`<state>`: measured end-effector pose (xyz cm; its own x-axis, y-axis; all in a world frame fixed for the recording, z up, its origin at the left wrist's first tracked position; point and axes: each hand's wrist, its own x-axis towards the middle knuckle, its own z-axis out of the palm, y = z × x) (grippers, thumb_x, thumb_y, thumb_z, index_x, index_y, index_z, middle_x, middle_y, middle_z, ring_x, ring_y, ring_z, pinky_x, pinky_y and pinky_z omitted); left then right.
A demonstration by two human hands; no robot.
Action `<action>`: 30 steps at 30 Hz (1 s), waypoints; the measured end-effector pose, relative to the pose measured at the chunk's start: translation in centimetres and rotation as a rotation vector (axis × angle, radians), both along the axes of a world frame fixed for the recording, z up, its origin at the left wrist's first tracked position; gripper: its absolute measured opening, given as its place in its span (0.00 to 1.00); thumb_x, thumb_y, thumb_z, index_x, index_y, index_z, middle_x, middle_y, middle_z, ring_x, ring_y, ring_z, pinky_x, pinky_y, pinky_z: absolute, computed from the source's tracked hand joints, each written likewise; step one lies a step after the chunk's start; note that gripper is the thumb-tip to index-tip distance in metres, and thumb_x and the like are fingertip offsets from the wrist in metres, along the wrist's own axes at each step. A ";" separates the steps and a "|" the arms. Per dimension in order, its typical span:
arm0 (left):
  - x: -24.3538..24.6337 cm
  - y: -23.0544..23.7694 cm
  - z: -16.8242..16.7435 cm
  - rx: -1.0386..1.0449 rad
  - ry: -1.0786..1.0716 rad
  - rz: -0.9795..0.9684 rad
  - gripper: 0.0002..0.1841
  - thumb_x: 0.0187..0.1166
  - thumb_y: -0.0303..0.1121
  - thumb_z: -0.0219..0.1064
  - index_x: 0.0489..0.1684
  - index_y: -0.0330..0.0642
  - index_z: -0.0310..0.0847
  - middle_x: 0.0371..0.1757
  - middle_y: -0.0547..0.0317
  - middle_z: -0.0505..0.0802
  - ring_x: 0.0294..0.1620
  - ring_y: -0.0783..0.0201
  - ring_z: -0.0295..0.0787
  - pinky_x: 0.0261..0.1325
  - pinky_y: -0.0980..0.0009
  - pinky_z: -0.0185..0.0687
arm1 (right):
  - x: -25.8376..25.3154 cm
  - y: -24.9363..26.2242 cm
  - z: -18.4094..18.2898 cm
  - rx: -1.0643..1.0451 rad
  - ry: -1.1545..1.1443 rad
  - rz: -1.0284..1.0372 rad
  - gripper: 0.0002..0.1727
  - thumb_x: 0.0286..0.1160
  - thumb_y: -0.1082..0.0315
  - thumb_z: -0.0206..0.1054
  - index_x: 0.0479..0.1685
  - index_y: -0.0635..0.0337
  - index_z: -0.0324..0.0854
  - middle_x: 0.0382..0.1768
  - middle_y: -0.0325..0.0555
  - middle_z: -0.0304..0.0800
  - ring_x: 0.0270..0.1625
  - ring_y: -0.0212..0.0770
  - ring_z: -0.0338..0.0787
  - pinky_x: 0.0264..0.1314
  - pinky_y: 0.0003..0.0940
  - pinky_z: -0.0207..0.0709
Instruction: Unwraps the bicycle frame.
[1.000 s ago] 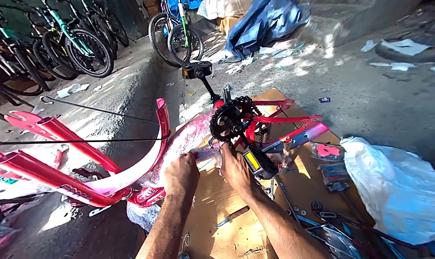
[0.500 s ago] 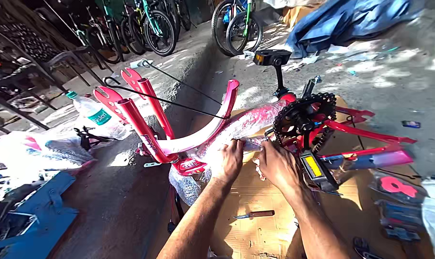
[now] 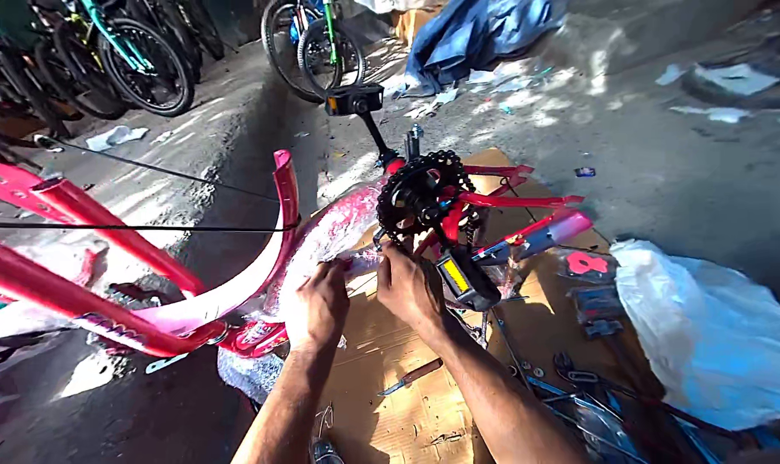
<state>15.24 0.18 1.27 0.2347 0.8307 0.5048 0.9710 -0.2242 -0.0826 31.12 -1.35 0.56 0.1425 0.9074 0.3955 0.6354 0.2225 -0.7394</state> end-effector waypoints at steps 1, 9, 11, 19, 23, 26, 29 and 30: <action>0.1 -0.1 0.1 -0.005 -0.008 0.007 0.11 0.84 0.28 0.62 0.51 0.45 0.92 0.47 0.51 0.95 0.36 0.45 0.94 0.33 0.43 0.86 | 0.2 -0.1 0.2 -0.029 0.067 0.035 0.15 0.83 0.67 0.61 0.61 0.62 0.85 0.41 0.54 0.93 0.43 0.51 0.94 0.44 0.52 0.87; 0.1 0.0 -0.2 0.021 -0.027 -0.023 0.12 0.84 0.31 0.61 0.53 0.43 0.91 0.48 0.48 0.95 0.34 0.45 0.94 0.31 0.43 0.86 | 0.4 0.4 -1.9 -0.017 0.350 0.066 0.10 0.84 0.69 0.59 0.49 0.61 0.86 0.32 0.48 0.88 0.31 0.41 0.88 0.32 0.42 0.84; 0.3 -0.1 0.0 0.016 -0.001 -0.006 0.13 0.82 0.30 0.60 0.53 0.43 0.92 0.48 0.48 0.95 0.33 0.45 0.94 0.29 0.42 0.85 | 0.2 0.5 -2.4 -0.069 0.581 0.127 0.12 0.88 0.68 0.56 0.49 0.61 0.85 0.31 0.46 0.84 0.27 0.37 0.83 0.28 0.36 0.79; 0.9 -0.1 0.4 -0.065 0.042 0.084 0.10 0.84 0.31 0.60 0.47 0.42 0.89 0.43 0.47 0.93 0.32 0.43 0.92 0.28 0.42 0.83 | -0.1 0.6 -2.0 -0.189 1.313 0.227 0.11 0.91 0.67 0.52 0.44 0.53 0.81 0.15 0.28 0.65 0.13 0.22 0.58 0.15 0.18 0.54; 1.1 -0.4 1.4 -0.162 0.029 0.102 0.12 0.82 0.31 0.59 0.50 0.42 0.90 0.44 0.45 0.94 0.36 0.40 0.93 0.33 0.38 0.84 | -0.1 0.4 -2.3 -0.238 1.348 0.182 0.09 0.90 0.67 0.54 0.52 0.55 0.81 0.27 0.34 0.78 0.17 0.24 0.64 0.18 0.20 0.59; 1.4 -0.1 1.1 -0.113 0.053 0.107 0.08 0.82 0.29 0.62 0.44 0.40 0.89 0.38 0.42 0.93 0.34 0.37 0.92 0.30 0.37 0.82 | -0.2 0.1 -2.8 -0.218 1.226 0.140 0.11 0.90 0.62 0.56 0.58 0.53 0.82 0.36 0.37 0.85 0.24 0.28 0.74 0.24 0.24 0.68; 0.9 0.2 0.0 0.021 0.087 0.055 0.09 0.84 0.27 0.59 0.44 0.36 0.86 0.36 0.40 0.91 0.28 0.36 0.91 0.24 0.39 0.79 | 0.0 0.2 -3.5 -0.114 0.965 0.127 0.12 0.89 0.65 0.57 0.57 0.59 0.84 0.41 0.43 0.89 0.38 0.33 0.85 0.42 0.33 0.82; 0.6 0.3 -0.3 0.062 0.101 0.026 0.09 0.84 0.27 0.58 0.45 0.36 0.86 0.36 0.40 0.91 0.27 0.37 0.91 0.23 0.40 0.79 | 0.4 0.1 -3.2 -0.123 0.818 0.147 0.12 0.89 0.66 0.56 0.57 0.60 0.83 0.43 0.45 0.89 0.41 0.35 0.87 0.46 0.36 0.83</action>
